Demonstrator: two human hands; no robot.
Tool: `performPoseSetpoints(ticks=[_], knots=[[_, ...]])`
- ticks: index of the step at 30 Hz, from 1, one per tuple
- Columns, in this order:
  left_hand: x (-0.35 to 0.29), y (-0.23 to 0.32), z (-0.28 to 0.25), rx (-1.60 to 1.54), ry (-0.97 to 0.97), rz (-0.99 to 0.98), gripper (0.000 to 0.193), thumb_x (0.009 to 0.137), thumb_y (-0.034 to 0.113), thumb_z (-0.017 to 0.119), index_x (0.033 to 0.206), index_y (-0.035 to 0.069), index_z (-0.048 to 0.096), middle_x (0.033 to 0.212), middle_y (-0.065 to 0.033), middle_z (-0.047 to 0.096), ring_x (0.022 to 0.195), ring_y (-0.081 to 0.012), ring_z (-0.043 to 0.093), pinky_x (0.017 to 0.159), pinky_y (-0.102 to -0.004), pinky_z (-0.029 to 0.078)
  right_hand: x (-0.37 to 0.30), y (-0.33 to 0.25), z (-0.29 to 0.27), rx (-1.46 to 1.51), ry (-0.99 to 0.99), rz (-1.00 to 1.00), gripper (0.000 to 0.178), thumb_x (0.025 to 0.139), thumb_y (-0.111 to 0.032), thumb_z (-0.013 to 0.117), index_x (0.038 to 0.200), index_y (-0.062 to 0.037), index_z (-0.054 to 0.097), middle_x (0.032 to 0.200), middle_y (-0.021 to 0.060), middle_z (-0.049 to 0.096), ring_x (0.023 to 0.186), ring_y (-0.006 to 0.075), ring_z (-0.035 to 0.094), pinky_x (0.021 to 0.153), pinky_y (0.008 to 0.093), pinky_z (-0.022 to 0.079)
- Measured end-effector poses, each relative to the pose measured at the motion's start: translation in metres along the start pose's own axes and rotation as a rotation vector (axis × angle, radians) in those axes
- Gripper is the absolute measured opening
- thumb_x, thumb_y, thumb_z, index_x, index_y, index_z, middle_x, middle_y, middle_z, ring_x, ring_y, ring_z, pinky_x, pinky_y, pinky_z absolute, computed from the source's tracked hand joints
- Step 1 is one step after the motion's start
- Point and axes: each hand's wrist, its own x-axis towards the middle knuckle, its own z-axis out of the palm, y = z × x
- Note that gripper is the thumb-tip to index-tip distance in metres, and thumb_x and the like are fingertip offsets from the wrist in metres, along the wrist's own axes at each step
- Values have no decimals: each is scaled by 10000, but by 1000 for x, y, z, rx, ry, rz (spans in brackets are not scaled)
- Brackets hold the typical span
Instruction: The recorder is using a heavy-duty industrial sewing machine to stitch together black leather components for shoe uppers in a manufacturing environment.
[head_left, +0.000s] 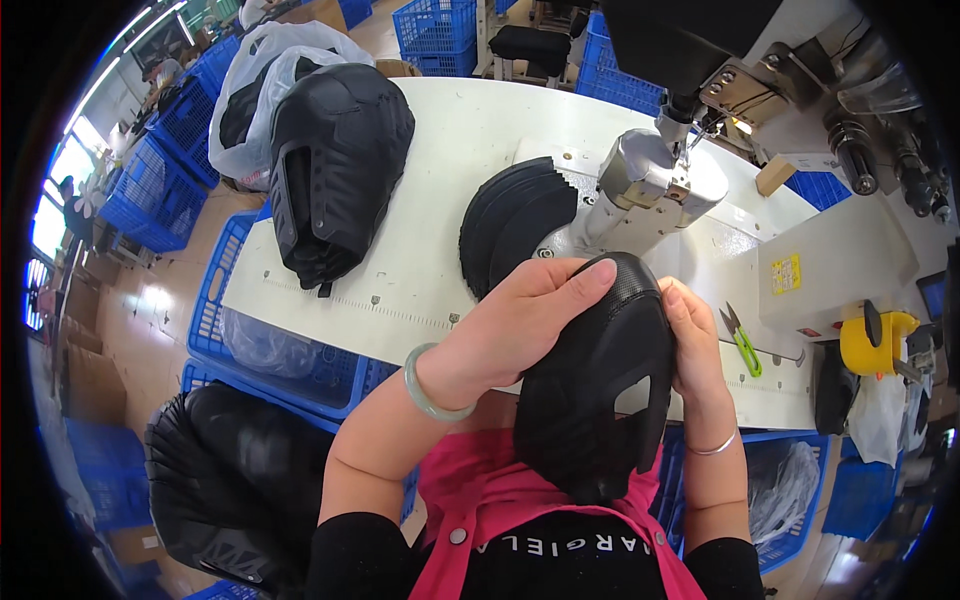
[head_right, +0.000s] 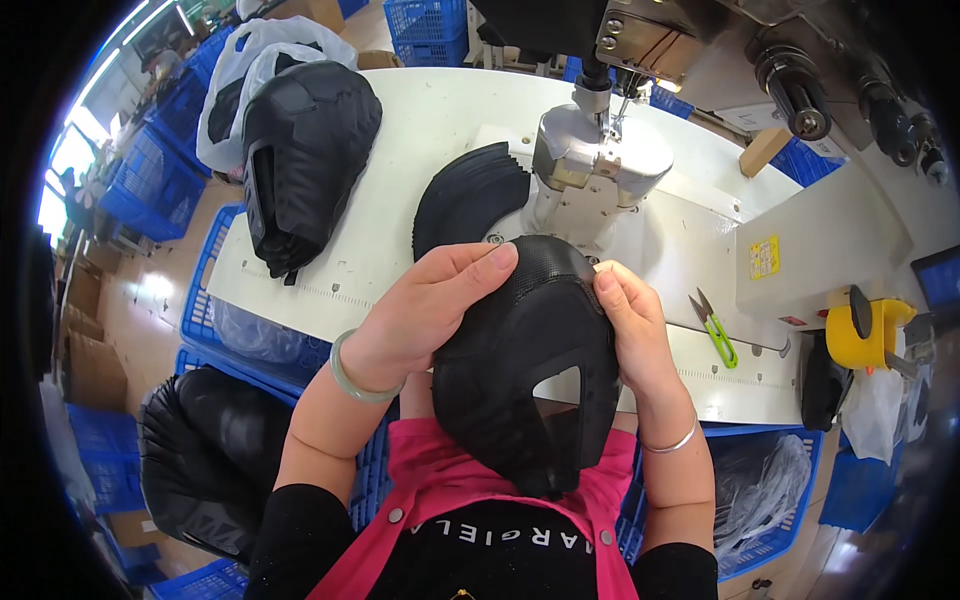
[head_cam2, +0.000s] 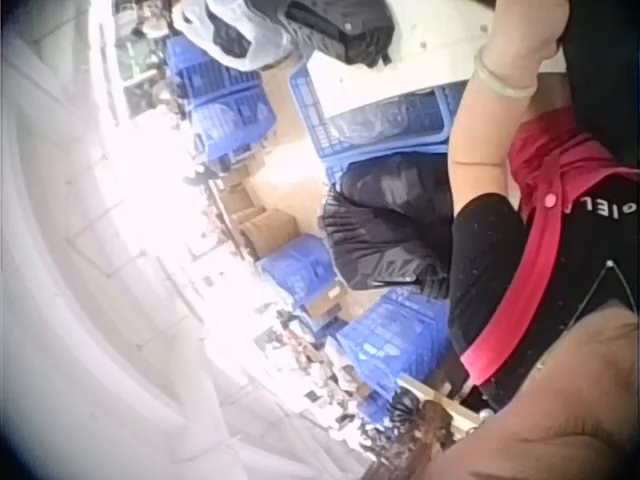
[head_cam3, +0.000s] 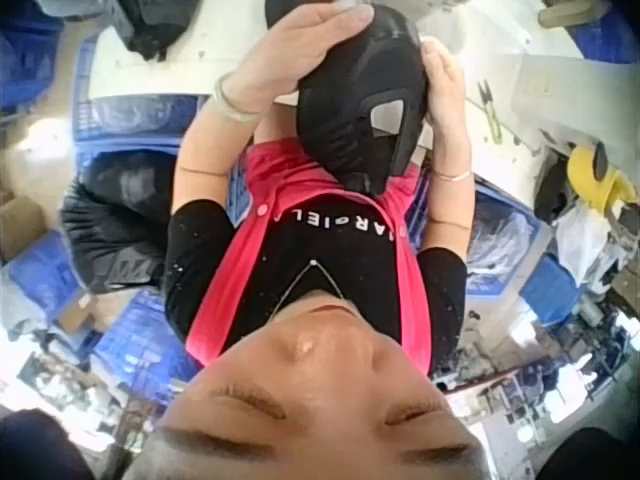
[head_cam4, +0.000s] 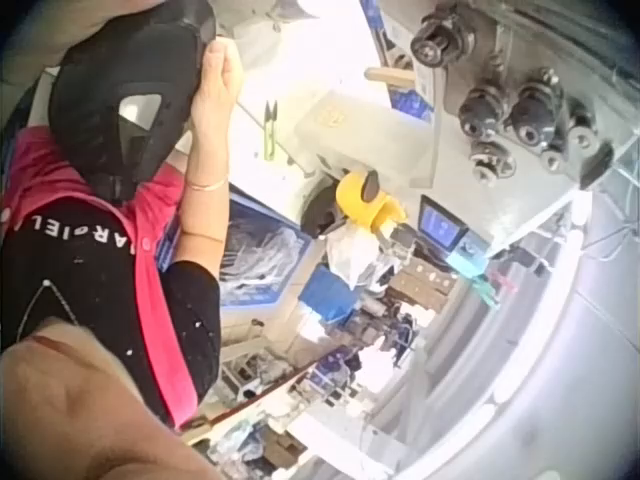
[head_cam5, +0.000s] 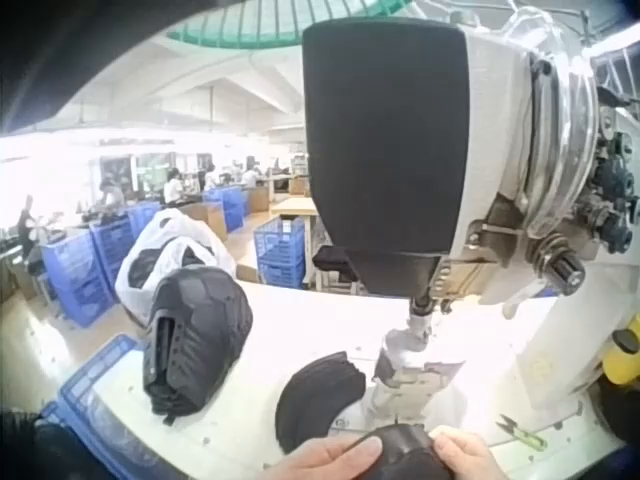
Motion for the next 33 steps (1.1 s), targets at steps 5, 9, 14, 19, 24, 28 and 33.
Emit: performPoseSetpoints(ticks=[5,9,14,19,24,28,33], knots=[[1,-1,-1,35,-2,7,349,1071,234,462,1172,-58,626,1059,-54,697,933,-71,642,824,-225,527,-3,0,-3,64,17,-16,309,1066,-304,483,1002,-30,610,872,-16,633,763,32,552,685,189,457],[-5,-10,-9,33,37,20,321,986,172,618,1211,-57,616,1052,-30,686,945,-70,622,864,-226,502,-10,-6,-9,170,19,-37,278,1053,-261,511,1063,-5,622,966,38,682,841,70,615,761,215,497],[-18,-41,-45,-77,10,59,362,950,88,638,1282,-38,567,1169,-62,662,1050,-109,621,950,-265,484,-17,-10,-6,269,37,-69,281,1039,-215,535,1155,27,618,1065,87,699,939,113,652,848,249,516],[-10,-52,-53,-216,-8,104,349,987,124,601,1292,-40,553,1194,-81,656,1083,-130,623,971,-275,483,-23,-18,-3,284,-20,-74,301,1036,-198,539,1197,47,607,1084,93,696,973,120,649,874,263,514],[-10,-50,-50,-308,-3,95,303,1008,94,548,1277,-45,558,1195,-96,658,1086,-142,632,971,-278,493,-25,-18,-2,176,28,-120,288,1027,-189,558,1169,51,627,1077,78,695,952,111,644,868,260,509],[-16,-44,-44,-300,26,90,251,994,75,563,1210,-44,610,1105,-87,692,990,-127,665,893,-256,526,-15,-17,-12,-374,254,-141,187,937,-89,663,1110,-22,687,1035,59,685,891,131,627,812,271,496],[-20,-28,-12,-128,150,77,228,969,92,627,1142,-52,665,1006,-64,722,889,-93,677,816,-231,540,-18,-41,7,-1029,368,-707,322,731,9,765,1032,-102,734,910,74,590,844,232,568,730,315,476]])
